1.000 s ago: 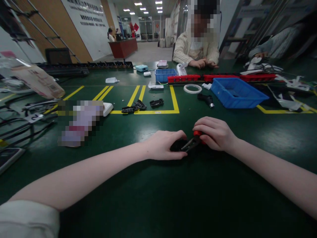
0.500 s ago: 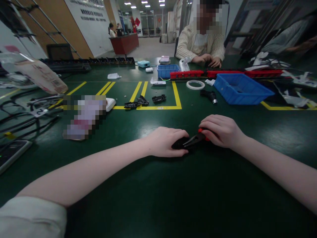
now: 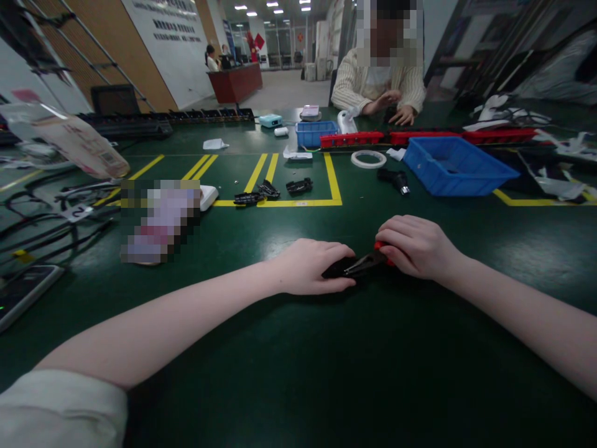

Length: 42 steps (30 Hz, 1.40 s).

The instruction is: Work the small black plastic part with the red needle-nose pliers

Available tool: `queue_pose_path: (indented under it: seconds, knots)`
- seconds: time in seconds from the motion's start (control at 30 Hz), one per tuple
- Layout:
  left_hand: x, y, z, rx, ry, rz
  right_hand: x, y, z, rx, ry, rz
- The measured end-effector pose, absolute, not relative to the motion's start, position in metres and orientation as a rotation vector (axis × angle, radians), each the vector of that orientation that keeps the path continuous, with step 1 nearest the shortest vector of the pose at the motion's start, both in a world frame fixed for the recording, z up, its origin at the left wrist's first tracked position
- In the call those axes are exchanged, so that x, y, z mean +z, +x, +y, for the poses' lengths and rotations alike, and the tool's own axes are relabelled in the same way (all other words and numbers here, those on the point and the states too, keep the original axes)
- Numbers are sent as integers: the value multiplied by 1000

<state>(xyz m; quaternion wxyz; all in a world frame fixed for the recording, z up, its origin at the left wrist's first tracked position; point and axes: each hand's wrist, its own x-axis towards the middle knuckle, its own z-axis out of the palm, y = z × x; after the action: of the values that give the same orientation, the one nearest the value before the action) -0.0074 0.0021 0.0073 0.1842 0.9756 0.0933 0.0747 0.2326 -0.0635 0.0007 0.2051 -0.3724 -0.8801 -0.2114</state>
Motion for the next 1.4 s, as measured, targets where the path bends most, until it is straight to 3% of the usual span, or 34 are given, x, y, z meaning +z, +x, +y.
queue_pose_path:
  seconds: [0.5, 0.93, 1.4]
  knots:
    - [6, -7, 2, 261, 2768, 266, -1, 235, -64, -620, -1078, -2378]
    - [6, -7, 0, 300, 2799, 334, -4, 250, -57, -445, -1518, -2290]
    - [6, -7, 0, 297, 2791, 407, -15, 287, -69, -50, -1623, -2317]
